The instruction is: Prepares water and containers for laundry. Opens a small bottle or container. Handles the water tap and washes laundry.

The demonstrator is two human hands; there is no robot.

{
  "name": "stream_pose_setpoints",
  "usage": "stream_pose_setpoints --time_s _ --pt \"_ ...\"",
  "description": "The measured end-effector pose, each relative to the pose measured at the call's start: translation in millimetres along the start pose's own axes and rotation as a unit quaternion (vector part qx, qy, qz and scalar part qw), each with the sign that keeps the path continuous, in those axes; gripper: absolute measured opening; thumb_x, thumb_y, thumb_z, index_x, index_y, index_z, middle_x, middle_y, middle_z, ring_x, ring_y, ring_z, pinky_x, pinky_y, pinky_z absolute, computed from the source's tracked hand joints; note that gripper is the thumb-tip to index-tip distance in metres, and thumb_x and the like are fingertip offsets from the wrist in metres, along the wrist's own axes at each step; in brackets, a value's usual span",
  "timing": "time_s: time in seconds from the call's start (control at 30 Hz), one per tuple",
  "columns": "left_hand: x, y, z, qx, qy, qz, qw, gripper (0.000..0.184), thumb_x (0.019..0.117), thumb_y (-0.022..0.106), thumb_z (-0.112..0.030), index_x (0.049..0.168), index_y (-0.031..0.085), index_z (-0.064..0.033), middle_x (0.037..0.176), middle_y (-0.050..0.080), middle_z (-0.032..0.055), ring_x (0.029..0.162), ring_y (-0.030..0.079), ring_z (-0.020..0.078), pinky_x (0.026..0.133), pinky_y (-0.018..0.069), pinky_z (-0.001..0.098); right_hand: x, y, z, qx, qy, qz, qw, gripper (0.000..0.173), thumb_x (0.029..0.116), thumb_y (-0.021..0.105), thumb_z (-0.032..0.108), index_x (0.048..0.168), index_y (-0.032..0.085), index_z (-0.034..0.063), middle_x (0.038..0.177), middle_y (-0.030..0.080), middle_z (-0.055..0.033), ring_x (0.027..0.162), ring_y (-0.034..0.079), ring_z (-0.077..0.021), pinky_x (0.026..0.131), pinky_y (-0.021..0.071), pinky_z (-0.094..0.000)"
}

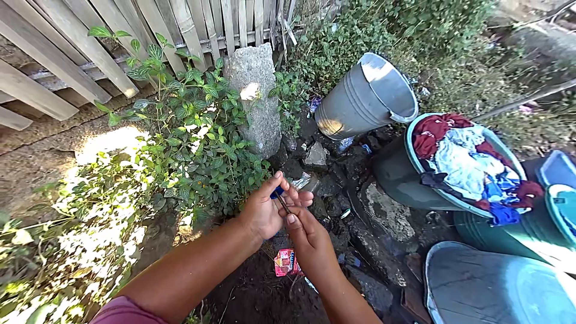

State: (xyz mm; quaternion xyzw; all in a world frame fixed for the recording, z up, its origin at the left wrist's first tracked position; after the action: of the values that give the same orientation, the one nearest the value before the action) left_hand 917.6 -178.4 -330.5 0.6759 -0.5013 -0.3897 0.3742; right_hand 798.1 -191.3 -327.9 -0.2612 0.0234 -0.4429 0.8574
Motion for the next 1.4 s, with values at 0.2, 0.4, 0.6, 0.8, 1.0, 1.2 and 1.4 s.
stream_pose_setpoints --time_s 0.2,0.4,0.6,0.8,1.0,1.2,1.4 --pt "-7 13 -1 0.051 0.063 0.113 0.99 0.043 0.1074 0.032 -0.023 0.072 0.055 -0.0187 0.069 0.062 -0.0025 0.086 0.07 0.0179 0.102 0.0521 0.0438 -11 -3 12 0.023 -0.046 -0.029 0.998 0.03 0.1083 0.044 0.022 0.112 0.067 0.0037 0.088 0.064 0.0067 0.065 0.05 0.0086 0.06 0.0438 -0.0089" --pt "-7 20 -8 0.108 0.144 0.183 0.966 0.04 0.1084 0.036 -0.022 0.074 0.055 -0.0176 0.07 0.062 -0.0037 0.088 0.069 0.0147 0.113 0.0442 0.0439 -15 7 21 0.364 0.105 0.043 0.924 0.021 0.1086 0.044 0.024 0.109 0.063 0.0159 0.061 0.038 0.0146 0.048 0.032 0.0053 0.046 0.0297 -0.0131" --pt "-5 23 -11 0.1 0.144 0.193 0.965 0.04 0.1074 0.036 -0.021 0.073 0.056 -0.0182 0.068 0.062 -0.0043 0.083 0.068 0.0131 0.112 0.0451 0.0433 -11 8 20 0.304 0.066 0.011 0.95 0.022 0.109 0.045 0.024 0.11 0.064 0.0142 0.065 0.041 0.0139 0.05 0.033 0.0048 0.047 0.0306 -0.0129" --pt "-2 28 -16 0.095 0.152 0.195 0.964 0.041 0.1077 0.036 -0.022 0.072 0.055 -0.0183 0.068 0.061 -0.0041 0.085 0.069 0.0135 0.111 0.0456 0.0426 -4 9 29 0.362 0.094 0.031 0.927 0.022 0.1085 0.041 0.021 0.107 0.063 0.0156 0.06 0.037 0.0141 0.047 0.031 0.0048 0.045 0.0295 -0.0133" --pt "0 29 -17 0.091 0.147 0.187 0.967 0.041 0.1076 0.035 -0.021 0.072 0.054 -0.0179 0.065 0.059 -0.0045 0.08 0.068 0.0129 0.11 0.047 0.0427 -1 10 27 0.355 0.084 0.018 0.931 0.022 0.1087 0.041 0.02 0.107 0.063 0.0152 0.061 0.039 0.0135 0.048 0.032 0.0043 0.045 0.03 -0.0135" --pt "2 26 -18 0.098 0.142 0.18 0.968 0.043 0.1077 0.033 -0.021 0.07 0.053 -0.0182 0.064 0.058 -0.0043 0.078 0.067 0.0126 0.11 0.0466 0.0433 0 11 34 0.511 0.192 0.07 0.835 0.028 0.1077 0.035 0.018 0.1 0.062 0.016 0.053 0.034 0.0139 0.041 0.03 0.0052 0.042 0.0282 -0.0123" --pt "5 26 -20 0.093 0.142 0.165 0.972 0.043 0.1079 0.033 -0.024 0.07 0.054 -0.0187 0.061 0.057 -0.0048 0.071 0.065 0.0122 0.107 0.0491 0.0418 4 16 37 0.51 0.195 0.053 0.836 0.031 0.1083 0.032 0.017 0.1 0.062 0.014 0.054 0.035 0.0129 0.042 0.03 0.0041 0.042 0.0278 -0.0129"
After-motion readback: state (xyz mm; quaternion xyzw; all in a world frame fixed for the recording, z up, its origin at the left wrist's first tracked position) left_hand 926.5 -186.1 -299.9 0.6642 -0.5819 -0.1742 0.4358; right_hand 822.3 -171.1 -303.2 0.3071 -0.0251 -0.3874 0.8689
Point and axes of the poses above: each hand's wrist, its own x-axis towards the middle knuckle, its own y-axis out of the palm, z = x × y, the point moved 4 cm from there along x, towards the middle knuckle
